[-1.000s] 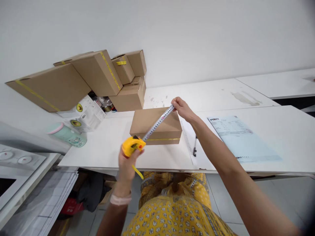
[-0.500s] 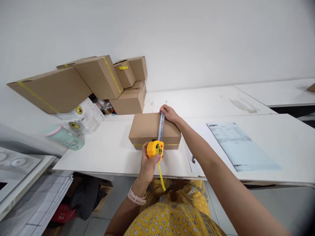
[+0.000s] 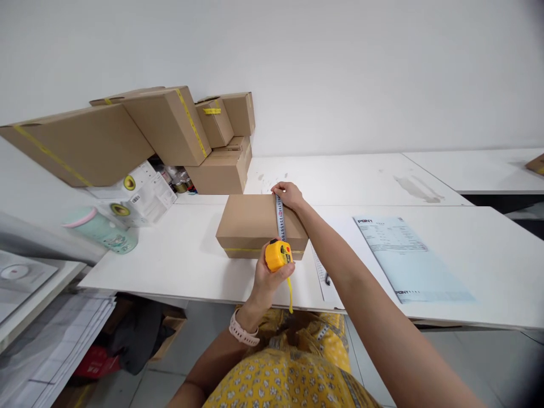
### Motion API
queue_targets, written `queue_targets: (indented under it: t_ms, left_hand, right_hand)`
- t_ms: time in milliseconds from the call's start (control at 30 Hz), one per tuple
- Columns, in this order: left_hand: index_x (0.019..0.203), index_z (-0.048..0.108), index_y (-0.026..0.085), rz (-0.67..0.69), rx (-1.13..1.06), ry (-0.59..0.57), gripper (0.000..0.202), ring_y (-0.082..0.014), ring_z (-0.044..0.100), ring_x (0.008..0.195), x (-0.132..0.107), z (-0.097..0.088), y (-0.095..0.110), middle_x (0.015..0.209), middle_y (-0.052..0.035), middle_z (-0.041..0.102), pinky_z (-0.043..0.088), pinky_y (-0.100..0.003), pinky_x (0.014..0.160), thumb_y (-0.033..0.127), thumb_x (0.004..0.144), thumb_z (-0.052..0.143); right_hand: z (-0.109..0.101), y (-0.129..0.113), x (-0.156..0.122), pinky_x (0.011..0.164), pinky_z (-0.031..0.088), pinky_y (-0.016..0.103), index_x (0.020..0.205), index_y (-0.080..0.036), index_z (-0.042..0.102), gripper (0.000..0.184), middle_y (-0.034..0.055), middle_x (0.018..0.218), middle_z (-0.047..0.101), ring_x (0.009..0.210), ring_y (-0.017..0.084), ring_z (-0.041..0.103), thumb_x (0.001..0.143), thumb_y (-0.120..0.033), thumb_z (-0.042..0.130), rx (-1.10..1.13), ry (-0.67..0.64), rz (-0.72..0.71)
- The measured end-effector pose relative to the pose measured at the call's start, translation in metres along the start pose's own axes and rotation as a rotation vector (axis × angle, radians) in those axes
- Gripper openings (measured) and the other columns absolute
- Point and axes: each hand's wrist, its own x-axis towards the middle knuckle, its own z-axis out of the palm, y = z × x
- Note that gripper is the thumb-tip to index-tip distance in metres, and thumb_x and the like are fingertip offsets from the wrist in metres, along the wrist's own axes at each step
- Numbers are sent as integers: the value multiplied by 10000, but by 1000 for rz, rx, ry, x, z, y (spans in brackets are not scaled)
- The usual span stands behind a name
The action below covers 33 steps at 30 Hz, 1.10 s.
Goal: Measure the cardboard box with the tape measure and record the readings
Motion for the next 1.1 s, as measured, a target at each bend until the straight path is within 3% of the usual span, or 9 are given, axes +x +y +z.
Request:
queue_targets:
  t_ms: [133,400,933,1100]
  left_hand:
    - [1171,655,283,9,17,20,676,-183,652,820,-1,-4,3,1064,-53,672,575,-327,737,398,574,951]
    - [1208,644,283,21,100,-18,627,-178,669,777,-12,-24,13,1078,-44,690,578,-313,696,444,654,891]
    - [1151,631,316,5,135,-25,578,-166,628,725,-18,-21,15,921,-7,647,531,-288,616,381,644,899]
    - [1163,624,264,-74,84,-72,613,-213,700,838,-12,-21,22,1051,-42,673,565,-313,684,360,622,897]
  right_hand:
    - [1,-3,0,853,455,343,887,-256,722,141,5,1001,771,927,213,669,875,-335,606,-78,5,34]
    - [2,-2,-2,754,441,315,802,-230,672,220,30,924,751,835,198,634,902,-410,594,-136,36,42]
    - [2,-4,-2,767,433,325,812,-224,657,202,40,939,737,837,202,625,919,-378,580,-142,27,56]
    - [3,-2,0,747,424,314,818,-218,666,211,35,931,740,825,193,622,916,-388,587,-152,36,50]
